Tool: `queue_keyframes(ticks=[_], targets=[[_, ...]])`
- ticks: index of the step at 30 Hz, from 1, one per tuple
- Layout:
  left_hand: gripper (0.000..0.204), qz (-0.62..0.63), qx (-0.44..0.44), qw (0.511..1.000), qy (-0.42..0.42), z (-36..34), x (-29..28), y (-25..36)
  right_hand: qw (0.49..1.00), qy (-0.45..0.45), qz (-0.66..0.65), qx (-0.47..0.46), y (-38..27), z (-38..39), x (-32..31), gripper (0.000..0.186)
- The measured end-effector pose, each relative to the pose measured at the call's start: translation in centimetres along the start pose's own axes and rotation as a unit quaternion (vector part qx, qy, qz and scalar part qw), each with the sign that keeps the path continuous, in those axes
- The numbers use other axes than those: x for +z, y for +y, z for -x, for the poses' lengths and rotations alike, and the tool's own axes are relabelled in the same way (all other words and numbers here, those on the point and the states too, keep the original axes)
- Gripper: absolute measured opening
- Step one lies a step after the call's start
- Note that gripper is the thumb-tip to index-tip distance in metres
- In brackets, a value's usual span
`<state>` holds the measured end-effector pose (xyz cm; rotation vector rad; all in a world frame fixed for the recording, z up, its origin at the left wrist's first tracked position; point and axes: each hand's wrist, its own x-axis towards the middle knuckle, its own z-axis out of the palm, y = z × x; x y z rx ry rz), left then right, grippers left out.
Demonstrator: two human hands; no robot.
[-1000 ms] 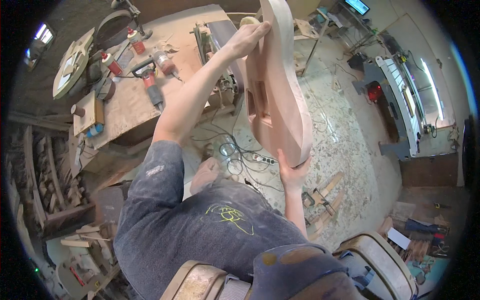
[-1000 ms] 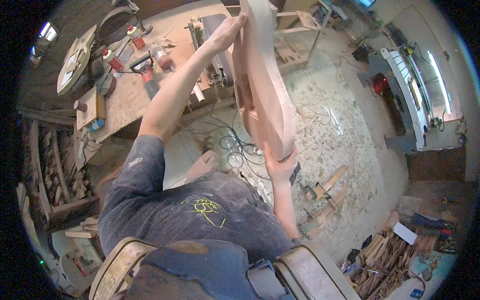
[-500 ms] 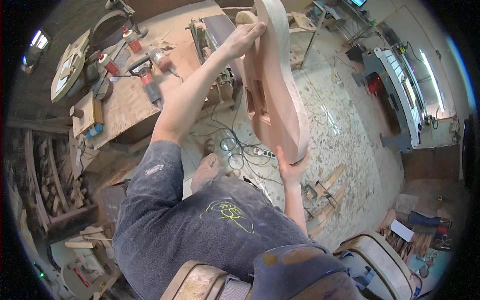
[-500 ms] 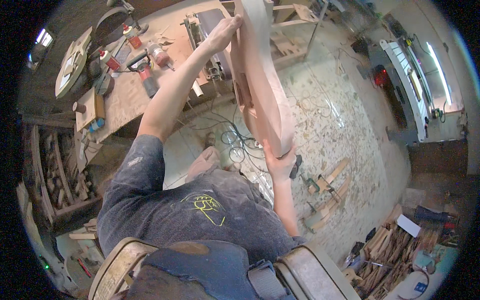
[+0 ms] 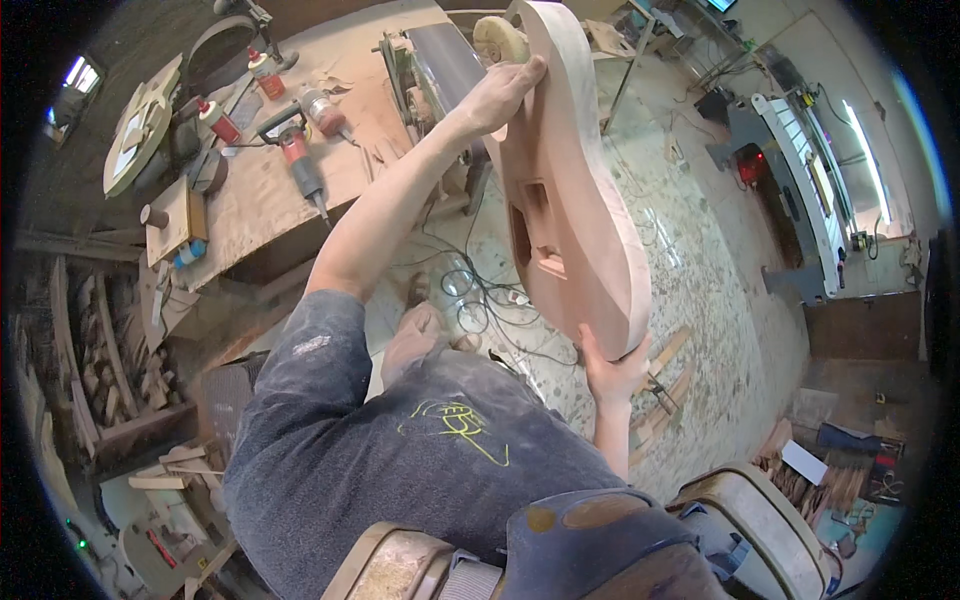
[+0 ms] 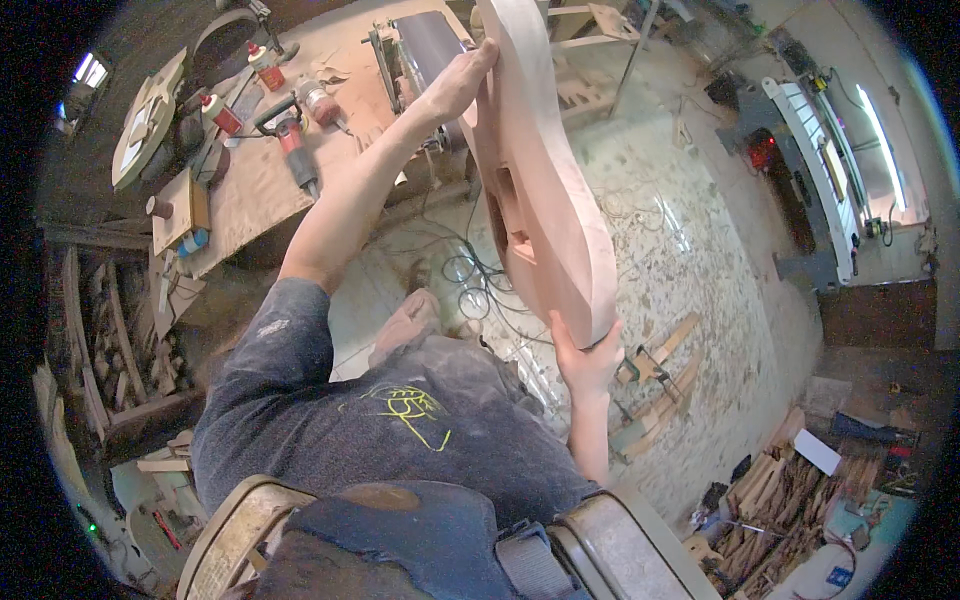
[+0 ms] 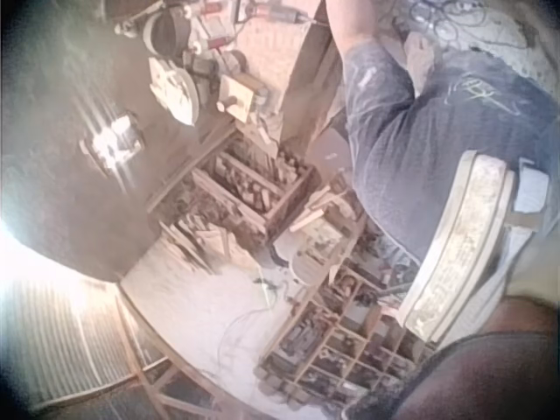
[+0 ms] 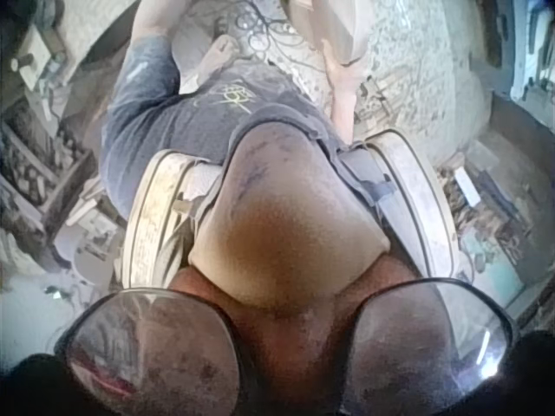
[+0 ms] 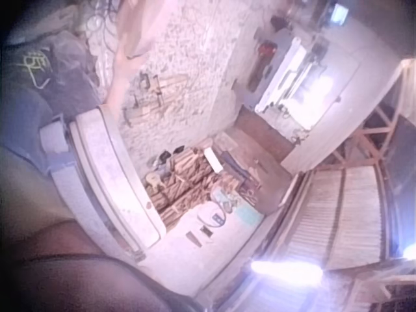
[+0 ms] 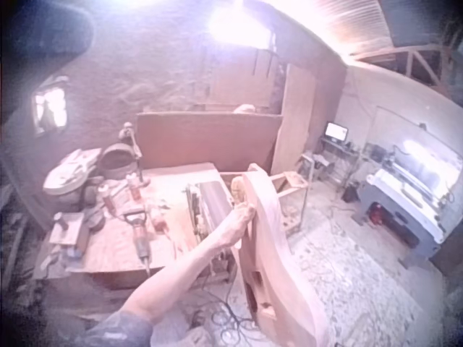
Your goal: The person sands the edges of a wooden guitar body using a belt sander, turning the body to reach different sections.
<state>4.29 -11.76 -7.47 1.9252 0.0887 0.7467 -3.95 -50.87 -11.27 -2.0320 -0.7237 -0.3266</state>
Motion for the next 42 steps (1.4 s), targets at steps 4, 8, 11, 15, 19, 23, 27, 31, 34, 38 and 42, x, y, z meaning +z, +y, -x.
queue_keyframes(ticks=[4,8,11,15,19,23,27,31,34,38,42], targets=[[0.092,0.042,-0.071,0.997,-0.004,-0.1,-1.3,0.6,0.993,-0.051,0.07,0.079,0.4,-0.4,0.5,0.066],[0.093,-0.02,-0.044,0.999,-0.025,-1.1,-2.4,0.0,0.99,0.032,0.062,-0.123,5.4,-0.4,5.3,0.095],[0.093,-0.027,0.006,1.0,0.006,-2.1,-3.2,-1.0,0.992,0.031,0.006,-0.126,6.9,-0.3,7.4,0.102],[0.092,-0.042,0.029,0.999,-0.01,-3.7,-4.1,-1.2,0.988,0.043,0.02,-0.148,6.6,-1.5,8.0,0.101],[0.092,-0.058,0.003,0.998,-0.014,-3.6,-3.8,-1.8,0.991,0.018,-0.017,-0.13,5.9,-1.9,7.6,0.099],[0.087,-0.051,0.005,0.998,-0.034,-2.9,-3.1,-2.5,0.986,0.033,-0.007,-0.162,6.0,-1.2,6.9,0.093],[0.092,-0.027,0.052,0.998,0.028,-1.9,-1.6,-2.6,0.993,0.0,0.062,-0.099,5.6,-0.1,5.4,0.085],[0.093,0.008,-0.061,0.997,-0.053,-1.0,-1.7,-1.6,0.994,0.03,0.014,-0.104,4.0,-0.1,3.7,0.077],[0.094,-0.004,-0.044,0.999,-0.016,-0.5,-1.2,-0.9,0.998,-0.017,0.067,0.008,2.9,0.1,1.6,0.071],[0.093,0.034,-0.065,0.997,0.021,-0.6,-1.0,-0.9,0.988,-0.03,0.126,-0.082,-0.6,-2.4,-1.2,0.071],[0.092,0.152,-0.107,0.982,0.036,-2.3,-1.3,-2.8,0.987,-0.094,0.094,-0.091,-4.1,-6.3,-2.6,0.07]])
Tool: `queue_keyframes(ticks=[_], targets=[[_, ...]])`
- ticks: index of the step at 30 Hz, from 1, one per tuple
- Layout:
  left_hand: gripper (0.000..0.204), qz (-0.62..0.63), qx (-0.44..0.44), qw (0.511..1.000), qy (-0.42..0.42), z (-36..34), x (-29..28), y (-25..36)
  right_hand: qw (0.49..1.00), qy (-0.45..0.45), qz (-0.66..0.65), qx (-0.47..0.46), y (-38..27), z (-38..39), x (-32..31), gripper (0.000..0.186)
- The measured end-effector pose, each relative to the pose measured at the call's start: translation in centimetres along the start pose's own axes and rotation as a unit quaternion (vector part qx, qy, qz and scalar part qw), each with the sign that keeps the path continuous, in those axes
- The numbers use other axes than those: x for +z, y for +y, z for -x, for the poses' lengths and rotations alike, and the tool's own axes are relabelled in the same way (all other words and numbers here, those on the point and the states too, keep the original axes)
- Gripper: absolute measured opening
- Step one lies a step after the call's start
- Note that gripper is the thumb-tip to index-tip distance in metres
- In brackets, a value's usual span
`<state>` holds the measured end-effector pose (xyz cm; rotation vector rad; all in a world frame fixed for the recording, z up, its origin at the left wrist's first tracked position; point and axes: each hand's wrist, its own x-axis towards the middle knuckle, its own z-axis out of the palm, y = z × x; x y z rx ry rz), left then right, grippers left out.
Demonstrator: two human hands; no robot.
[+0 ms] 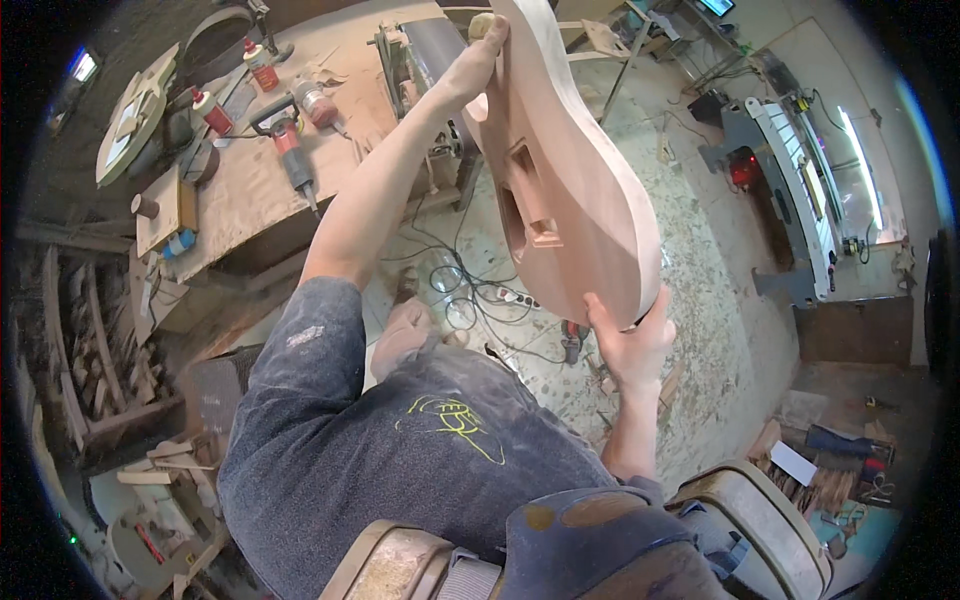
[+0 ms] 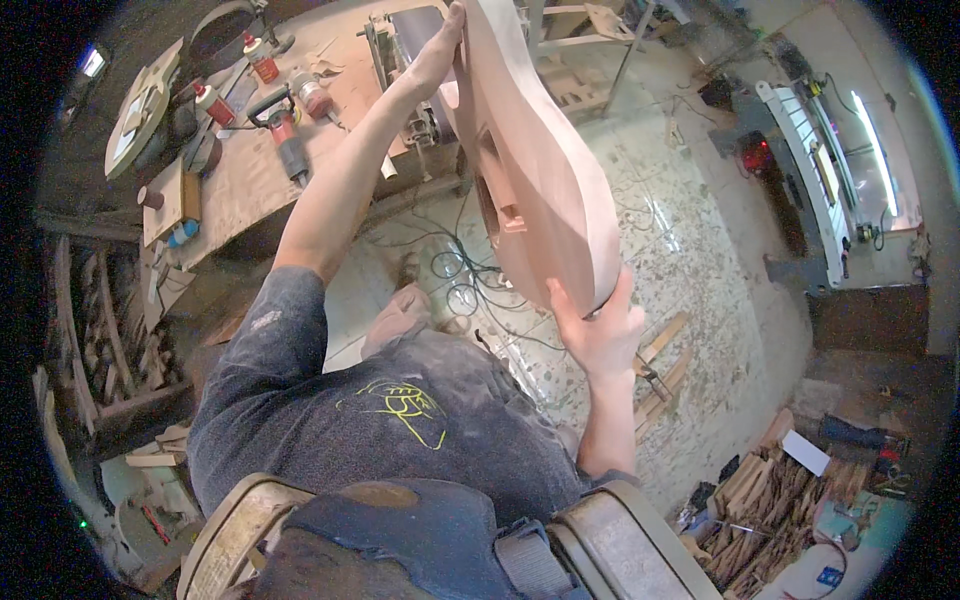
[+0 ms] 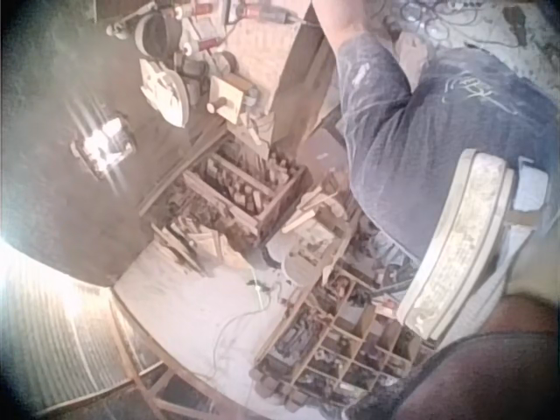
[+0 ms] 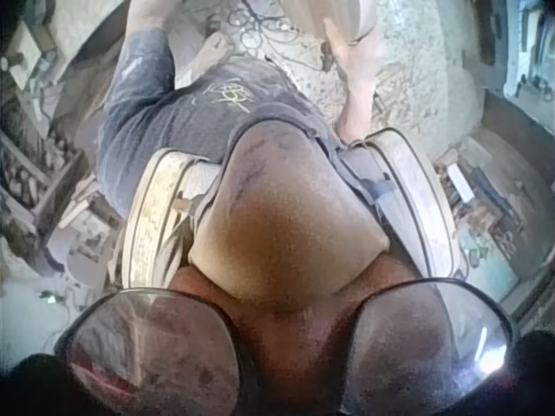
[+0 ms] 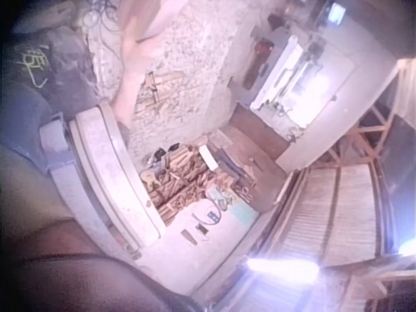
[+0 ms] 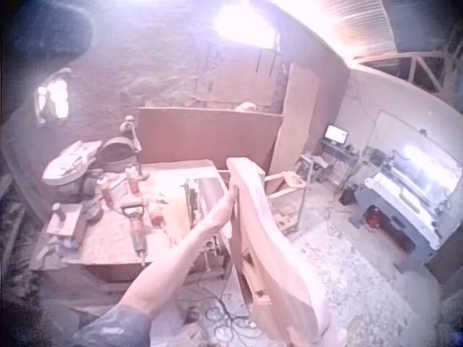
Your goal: The person sands the edges of a wooden guitar body using a belt sander, turning the body to reach different sections.
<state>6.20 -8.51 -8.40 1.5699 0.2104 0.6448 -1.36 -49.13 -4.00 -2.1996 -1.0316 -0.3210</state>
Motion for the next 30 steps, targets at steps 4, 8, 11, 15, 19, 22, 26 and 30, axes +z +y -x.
queue_keyframes(ticks=[4,8,11,15,19,22,26,30], targets=[[0.094,0.052,0.015,0.996,0.067,-1.1,-0.7,-0.2,0.999,-0.015,-0.003,-0.045,-1.5,-4.3,-1.5,0.068],[0.095,0.099,-0.011,0.995,0.026,-2.0,-1.0,0.1,0.997,-0.054,-0.019,-0.046,-4.3,-8.0,-3.7,0.063],[0.097,0.094,-0.021,0.995,0.037,-2.5,-1.2,-0.5,0.996,-0.071,-0.026,-0.045,-6.2,-10.3,-5.0,0.058],[0.097,0.107,-0.032,0.993,0.041,-2.7,-1.5,-0.6,0.99,-0.106,0.005,-0.089,-7.4,-13.9,-6.3,0.053],[0.097,0.13,-0.051,0.988,0.062,-2.8,-2.1,-1.0,0.983,-0.139,-0.012,-0.117,-8.7,-17.6,-6.9,0.049],[0.097,0.163,-0.066,0.983,0.057,-4.1,-1.0,-1.0,0.972,-0.146,0.05,-0.179,-9.2,-20.5,-8.1,0.056],[0.097,0.196,-0.092,0.973,0.084,-4.6,-2.5,-2.0,0.961,-0.215,0.02,-0.173,-10.0,-24.8,-7.8,0.06],[0.096,0.23,-0.115,0.962,0.094,-5.3,-3.0,-2.7,0.952,-0.258,0.058,-0.155,-11.2,-29.3,-7.0,0.054]])
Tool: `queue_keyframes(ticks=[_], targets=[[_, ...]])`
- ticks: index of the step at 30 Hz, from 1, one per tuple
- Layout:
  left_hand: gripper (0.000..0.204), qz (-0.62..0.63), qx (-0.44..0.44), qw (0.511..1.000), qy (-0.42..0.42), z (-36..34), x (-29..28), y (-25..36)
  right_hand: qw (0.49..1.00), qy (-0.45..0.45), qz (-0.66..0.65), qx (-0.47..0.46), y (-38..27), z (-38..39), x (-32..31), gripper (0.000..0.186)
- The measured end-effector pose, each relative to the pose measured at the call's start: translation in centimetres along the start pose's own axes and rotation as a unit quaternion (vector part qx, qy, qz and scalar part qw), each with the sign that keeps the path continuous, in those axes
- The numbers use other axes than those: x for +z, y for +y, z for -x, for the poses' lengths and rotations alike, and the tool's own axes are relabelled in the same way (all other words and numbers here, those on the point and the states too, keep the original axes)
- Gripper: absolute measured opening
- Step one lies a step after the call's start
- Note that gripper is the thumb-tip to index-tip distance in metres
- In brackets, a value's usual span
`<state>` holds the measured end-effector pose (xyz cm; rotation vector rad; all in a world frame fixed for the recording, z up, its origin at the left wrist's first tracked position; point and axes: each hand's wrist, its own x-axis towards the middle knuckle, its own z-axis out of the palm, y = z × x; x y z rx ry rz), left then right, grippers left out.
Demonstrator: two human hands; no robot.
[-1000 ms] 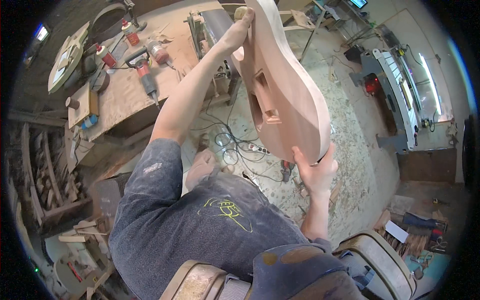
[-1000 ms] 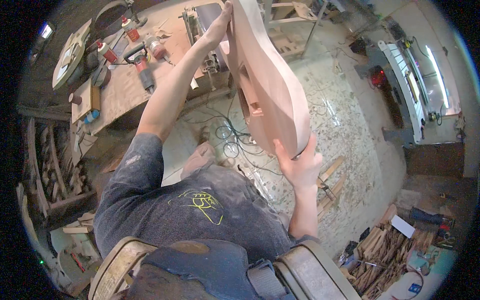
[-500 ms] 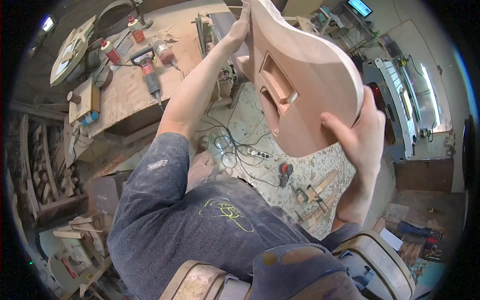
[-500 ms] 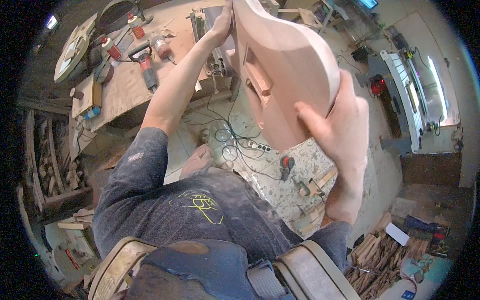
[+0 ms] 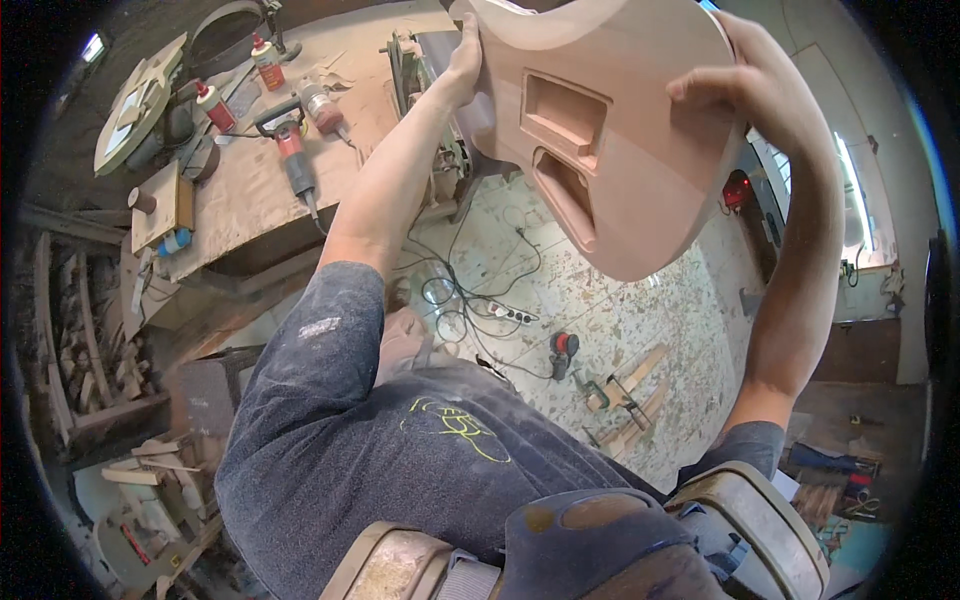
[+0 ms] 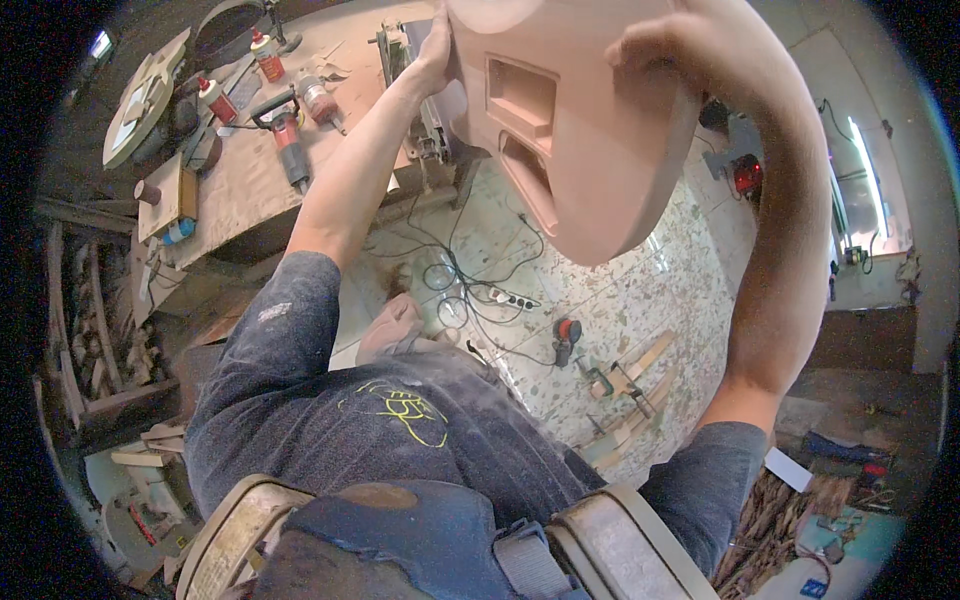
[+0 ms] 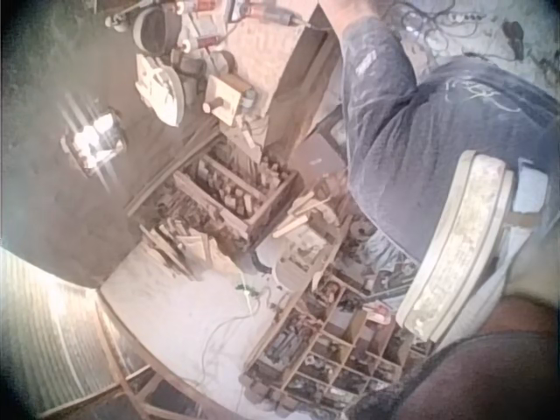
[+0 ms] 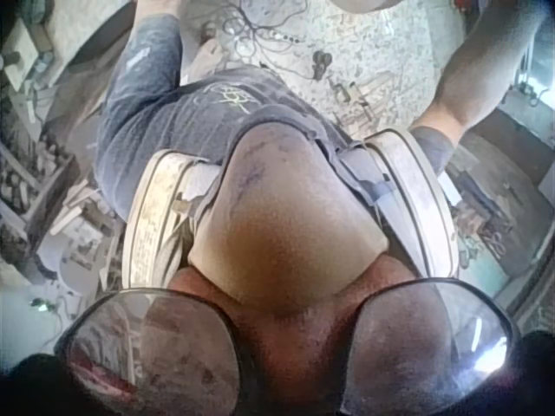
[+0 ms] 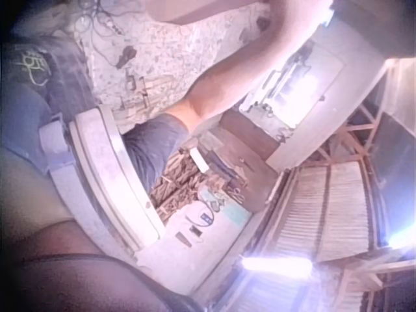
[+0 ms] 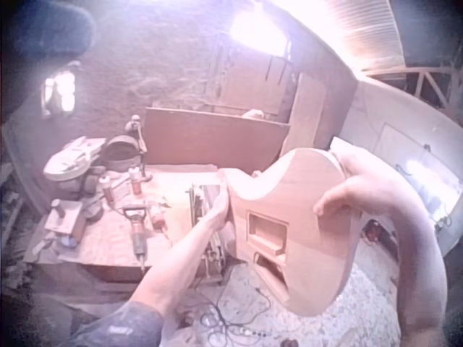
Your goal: The person sands the edges of a wooden guitar body using a belt sander, turning the body to reach different sections.
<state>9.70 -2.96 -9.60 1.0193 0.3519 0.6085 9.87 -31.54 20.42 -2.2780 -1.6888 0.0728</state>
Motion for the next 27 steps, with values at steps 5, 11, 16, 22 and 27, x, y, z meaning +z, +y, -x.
queue_keyframes(ticks=[5,11,16,22,27], targets=[[0.09,0.016,-0.052,0.999,-0.006,0.1,-0.8,0.6,0.994,-0.016,-0.044,0.095,-5.1,-4.2,-1.2,0.035],[0.087,0.042,-0.076,0.996,-0.01,-2.2,-2.6,-0.7,0.988,-0.001,0.07,0.141,-5.2,-9.4,-2.0,0.035],[0.086,0.05,-0.088,0.995,0.006,-0.1,-0.7,1.2,0.998,-0.022,0.054,0.04,-4.0,-8.0,-2.3,0.037],[0.089,0.003,-0.005,1.0,-0.013,0.0,1.1,0.9,0.997,0.066,-0.031,0.009,-2.1,-1.2,0.4,0.04],[0.089,-0.091,0.018,0.996,-0.008,2.0,2.1,1.0,0.993,0.096,-0.053,0.03,0.6,8.3,3.7,0.061]])
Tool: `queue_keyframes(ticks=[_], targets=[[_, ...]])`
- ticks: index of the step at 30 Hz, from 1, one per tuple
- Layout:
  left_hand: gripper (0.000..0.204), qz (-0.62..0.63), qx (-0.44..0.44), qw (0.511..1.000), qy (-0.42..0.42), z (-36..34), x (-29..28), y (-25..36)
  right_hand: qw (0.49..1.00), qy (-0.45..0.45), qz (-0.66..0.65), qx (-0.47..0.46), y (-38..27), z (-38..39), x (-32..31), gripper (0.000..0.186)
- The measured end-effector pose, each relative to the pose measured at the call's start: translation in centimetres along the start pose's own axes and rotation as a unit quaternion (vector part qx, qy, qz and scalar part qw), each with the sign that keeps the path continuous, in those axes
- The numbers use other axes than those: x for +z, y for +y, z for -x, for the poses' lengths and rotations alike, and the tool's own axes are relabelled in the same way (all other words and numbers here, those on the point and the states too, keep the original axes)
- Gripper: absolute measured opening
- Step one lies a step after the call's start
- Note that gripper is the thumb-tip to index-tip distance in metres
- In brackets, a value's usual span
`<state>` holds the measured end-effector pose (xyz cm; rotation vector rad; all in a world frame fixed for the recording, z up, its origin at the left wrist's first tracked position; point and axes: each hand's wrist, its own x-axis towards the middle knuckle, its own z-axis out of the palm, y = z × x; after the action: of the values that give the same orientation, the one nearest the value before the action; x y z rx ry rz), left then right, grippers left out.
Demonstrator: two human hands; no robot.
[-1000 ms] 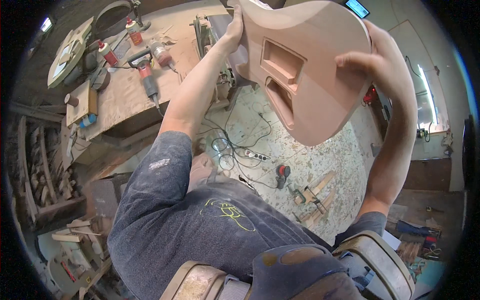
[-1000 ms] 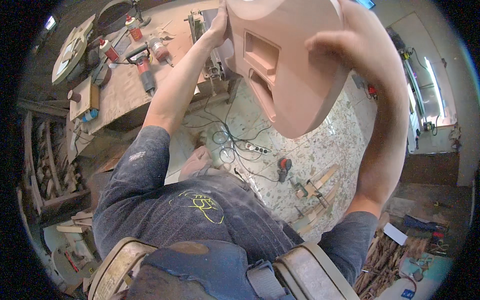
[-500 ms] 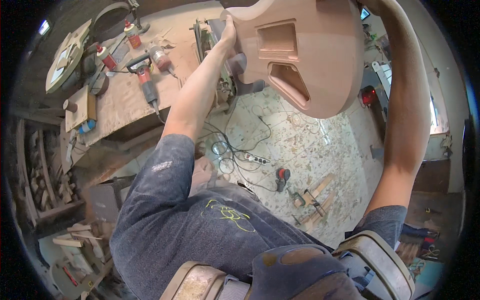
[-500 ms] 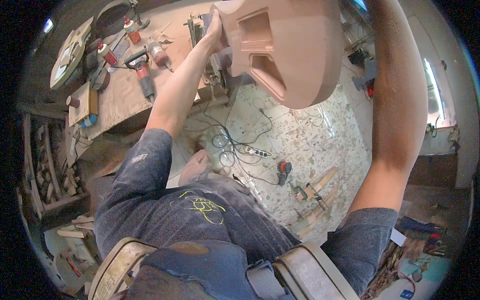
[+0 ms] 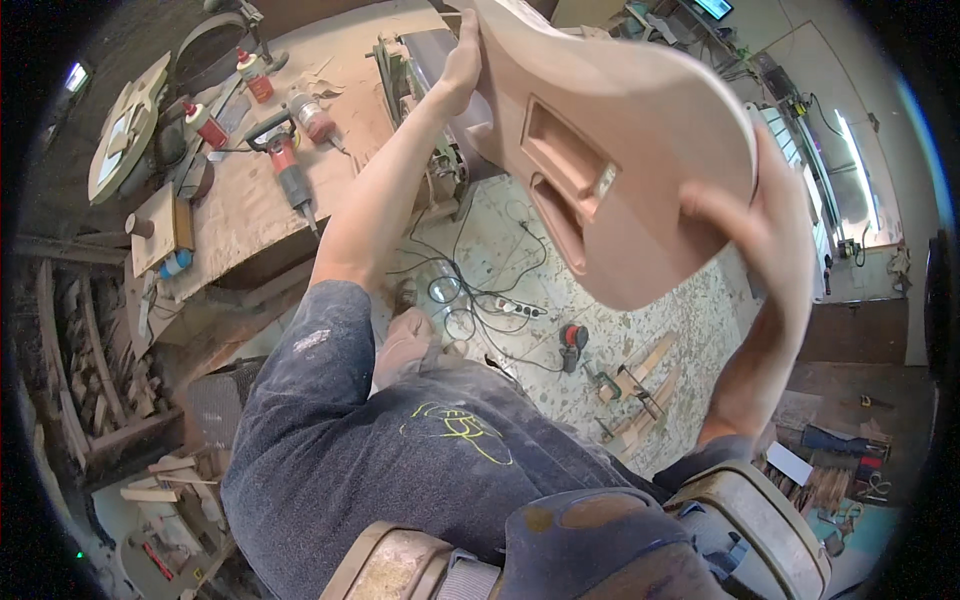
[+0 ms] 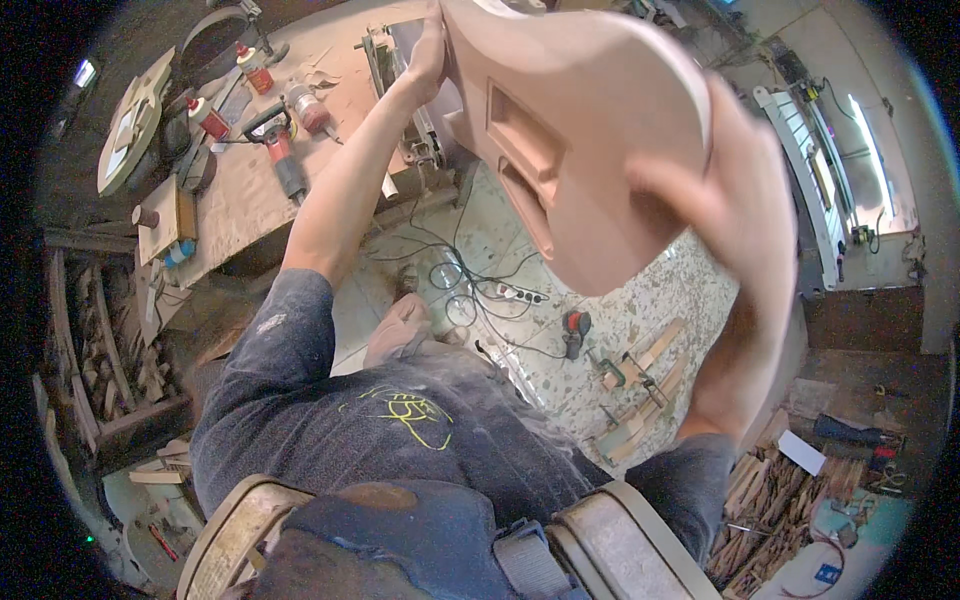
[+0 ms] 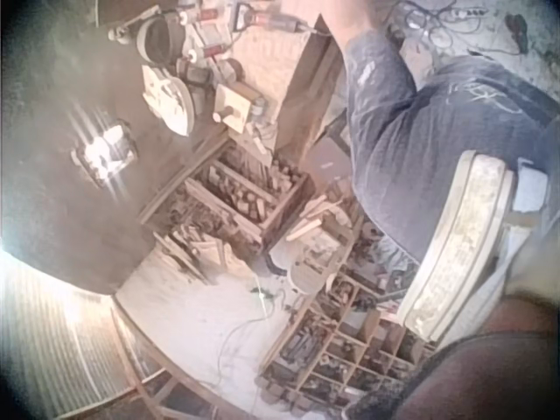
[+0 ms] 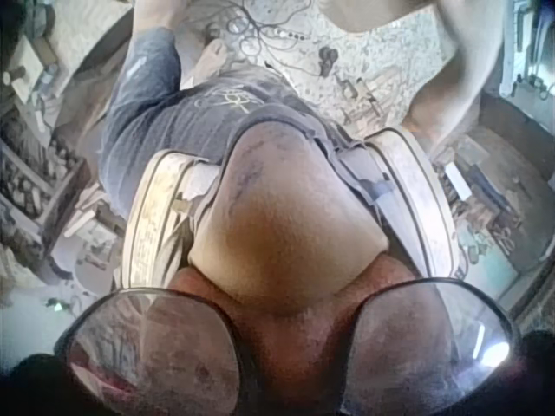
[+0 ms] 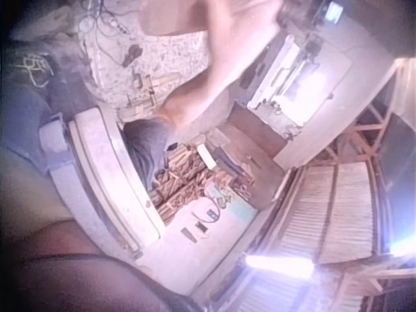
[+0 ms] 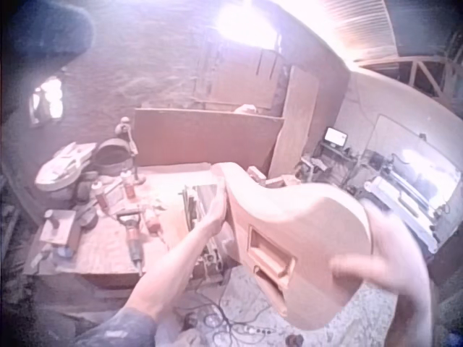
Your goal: The person sands the edges of a wooden guitar body using a belt sander, turning the body to reach different sections.
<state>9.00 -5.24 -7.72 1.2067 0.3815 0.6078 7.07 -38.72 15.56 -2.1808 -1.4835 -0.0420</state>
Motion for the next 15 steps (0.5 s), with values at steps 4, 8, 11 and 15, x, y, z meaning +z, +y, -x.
queue_keyframes(ticks=[4,8,11,15], targets=[[0.086,0.02,0.093,0.994,-0.045,2.3,-0.5,-0.1,0.994,0.05,-0.019,0.093,1.6,8.3,5.6,0.064],[0.083,-0.115,0.105,0.987,-0.036,3.8,0.8,0.1,0.973,0.136,-0.037,0.18,4.9,15.8,13.4,0.065],[0.085,-0.209,0.101,0.972,-0.043,4.2,0.3,0.6,0.972,0.177,0.012,0.154,6.7,18.3,19.3,0.066],[0.089,-0.251,0.246,0.935,-0.043,3.4,-0.2,0.7,0.956,0.26,0.063,0.124,6.8,18.2,23.9,0.067]])
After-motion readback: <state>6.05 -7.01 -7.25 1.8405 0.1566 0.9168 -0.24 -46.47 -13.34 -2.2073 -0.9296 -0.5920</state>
